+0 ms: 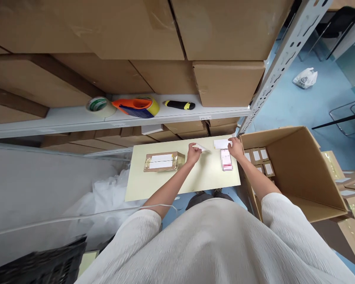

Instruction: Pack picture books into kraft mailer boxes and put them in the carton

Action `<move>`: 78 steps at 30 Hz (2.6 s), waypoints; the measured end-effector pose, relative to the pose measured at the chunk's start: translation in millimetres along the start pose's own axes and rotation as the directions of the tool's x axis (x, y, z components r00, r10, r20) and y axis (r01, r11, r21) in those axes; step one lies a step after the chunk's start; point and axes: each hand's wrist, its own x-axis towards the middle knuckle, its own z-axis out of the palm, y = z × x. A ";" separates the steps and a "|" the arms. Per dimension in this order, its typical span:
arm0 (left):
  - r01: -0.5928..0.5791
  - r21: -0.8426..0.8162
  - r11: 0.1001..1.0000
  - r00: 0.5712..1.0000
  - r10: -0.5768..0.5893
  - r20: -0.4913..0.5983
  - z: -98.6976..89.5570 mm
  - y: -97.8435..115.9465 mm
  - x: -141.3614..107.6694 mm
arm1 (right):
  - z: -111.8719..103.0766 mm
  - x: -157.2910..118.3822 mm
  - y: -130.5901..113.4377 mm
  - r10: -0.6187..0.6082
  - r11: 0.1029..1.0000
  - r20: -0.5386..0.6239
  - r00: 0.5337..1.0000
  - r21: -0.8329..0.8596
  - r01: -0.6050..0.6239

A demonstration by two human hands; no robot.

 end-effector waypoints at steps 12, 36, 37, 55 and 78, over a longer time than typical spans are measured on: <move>-0.010 -0.295 0.955 0.999 -0.006 -0.053 -75.6 29.9 -37.8 | 65.5 -27.8 -121.5 -0.262 0.929 0.151 0.953 0.306 0.207; 0.002 -0.240 0.971 1.000 -0.004 -0.008 -286.4 -48.3 -33.2 | 145.6 -52.8 -304.7 0.067 0.804 0.327 0.943 0.542 -0.245; 0.003 -0.240 0.971 1.000 -0.003 0.000 -289.3 -50.8 -31.7 | 147.1 -53.9 -306.0 0.075 0.809 0.332 0.940 0.531 -0.252; -0.341 0.560 0.755 0.936 0.327 0.130 -298.4 -71.3 -22.2 | 175.2 -66.8 -323.1 0.173 0.961 0.175 0.969 0.188 -0.205; -0.412 0.671 0.616 0.901 0.382 0.203 -292.4 -72.5 -21.0 | 192.6 -65.8 -325.6 0.054 0.962 0.213 0.976 -0.273 0.007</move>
